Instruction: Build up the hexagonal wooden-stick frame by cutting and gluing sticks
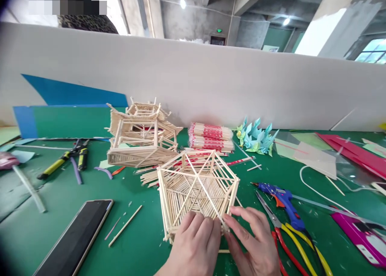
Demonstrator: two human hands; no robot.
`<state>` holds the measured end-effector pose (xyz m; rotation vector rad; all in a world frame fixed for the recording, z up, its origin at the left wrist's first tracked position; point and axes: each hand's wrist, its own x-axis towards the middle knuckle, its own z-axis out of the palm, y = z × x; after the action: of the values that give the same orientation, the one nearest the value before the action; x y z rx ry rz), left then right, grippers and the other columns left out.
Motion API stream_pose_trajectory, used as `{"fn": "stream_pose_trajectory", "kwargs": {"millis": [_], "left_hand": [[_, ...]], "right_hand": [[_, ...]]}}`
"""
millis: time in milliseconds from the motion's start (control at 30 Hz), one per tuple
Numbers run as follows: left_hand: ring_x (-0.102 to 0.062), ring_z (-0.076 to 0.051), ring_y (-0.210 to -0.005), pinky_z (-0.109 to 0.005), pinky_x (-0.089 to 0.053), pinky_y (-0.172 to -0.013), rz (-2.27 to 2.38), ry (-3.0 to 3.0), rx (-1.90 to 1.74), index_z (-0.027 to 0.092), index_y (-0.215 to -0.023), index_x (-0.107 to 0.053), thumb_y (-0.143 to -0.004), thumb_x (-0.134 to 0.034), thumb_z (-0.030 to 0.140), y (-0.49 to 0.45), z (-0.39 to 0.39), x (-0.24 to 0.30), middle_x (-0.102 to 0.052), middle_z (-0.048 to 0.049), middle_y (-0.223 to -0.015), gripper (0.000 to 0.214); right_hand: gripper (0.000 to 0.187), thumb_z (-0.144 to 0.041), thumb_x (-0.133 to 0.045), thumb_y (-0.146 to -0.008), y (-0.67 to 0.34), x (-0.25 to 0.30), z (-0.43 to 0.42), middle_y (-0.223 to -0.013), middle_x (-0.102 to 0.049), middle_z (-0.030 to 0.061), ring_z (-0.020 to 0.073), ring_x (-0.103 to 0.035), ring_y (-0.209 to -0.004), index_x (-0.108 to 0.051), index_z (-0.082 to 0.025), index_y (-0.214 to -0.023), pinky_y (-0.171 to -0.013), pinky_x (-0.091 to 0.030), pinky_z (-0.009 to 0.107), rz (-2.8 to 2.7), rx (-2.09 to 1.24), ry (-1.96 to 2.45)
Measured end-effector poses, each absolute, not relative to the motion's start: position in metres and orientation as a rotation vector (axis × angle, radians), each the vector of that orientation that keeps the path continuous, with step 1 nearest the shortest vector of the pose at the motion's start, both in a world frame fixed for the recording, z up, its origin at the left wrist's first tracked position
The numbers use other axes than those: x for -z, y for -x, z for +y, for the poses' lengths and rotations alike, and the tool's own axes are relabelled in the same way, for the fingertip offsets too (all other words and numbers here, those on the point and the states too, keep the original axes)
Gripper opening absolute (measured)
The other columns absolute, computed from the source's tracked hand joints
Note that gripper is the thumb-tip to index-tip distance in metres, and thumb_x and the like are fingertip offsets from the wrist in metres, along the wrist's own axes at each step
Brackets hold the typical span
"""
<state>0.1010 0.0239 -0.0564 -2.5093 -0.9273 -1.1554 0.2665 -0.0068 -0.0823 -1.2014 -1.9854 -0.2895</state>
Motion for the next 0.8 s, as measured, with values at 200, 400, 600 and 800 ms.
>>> {"fn": "stream_pose_trajectory", "kwargs": {"millis": [200,400,600,800], "left_hand": [[-0.039,-0.016,-0.049,-0.032,-0.028,-0.054,-0.959,2.441,1.118,0.016,-0.061,-0.052,-0.083,-0.038,0.008,-0.104,0.023,0.056,-0.048,-0.0010,-0.053,0.028],[-0.037,-0.016,-0.048,-0.031,-0.025,-0.052,-0.917,2.460,1.073,0.016,-0.060,-0.053,-0.084,-0.035,0.008,-0.102,0.024,0.054,-0.047,-0.0007,-0.052,0.030],[-0.038,-0.016,-0.049,-0.031,-0.026,-0.054,-0.911,2.471,1.071,0.016,-0.060,-0.053,-0.084,-0.035,0.009,-0.101,0.026,0.054,-0.047,-0.0006,-0.052,0.030],[-0.038,-0.016,-0.048,-0.031,-0.025,-0.053,-0.918,2.490,1.064,0.016,-0.059,-0.053,-0.080,-0.038,0.009,-0.098,0.026,0.056,-0.047,-0.0006,-0.052,0.027]], "right_hand": [[0.029,-0.017,-0.058,-0.080,-0.272,0.080,-0.001,-0.111,-0.052,0.0100,0.0240,-0.051,-0.095,-0.060,-0.020,-0.108,-0.079,-0.042,0.036,-2.034,0.385,1.156],[0.029,-0.013,-0.055,-0.081,-0.271,0.075,-0.001,-0.115,-0.048,0.0104,0.0244,-0.048,-0.099,-0.059,-0.021,-0.108,-0.082,-0.039,0.036,-2.105,0.359,1.131],[0.027,-0.014,-0.054,-0.081,-0.269,0.069,0.000,-0.115,-0.047,0.0103,0.0243,-0.047,-0.097,-0.060,-0.020,-0.106,-0.082,-0.038,0.035,-2.123,0.340,1.130],[0.030,-0.013,-0.054,-0.080,-0.274,0.073,-0.003,-0.113,-0.047,0.0092,0.0245,-0.046,-0.098,-0.062,-0.023,-0.107,-0.082,-0.038,0.035,-2.168,0.370,1.141]]}}
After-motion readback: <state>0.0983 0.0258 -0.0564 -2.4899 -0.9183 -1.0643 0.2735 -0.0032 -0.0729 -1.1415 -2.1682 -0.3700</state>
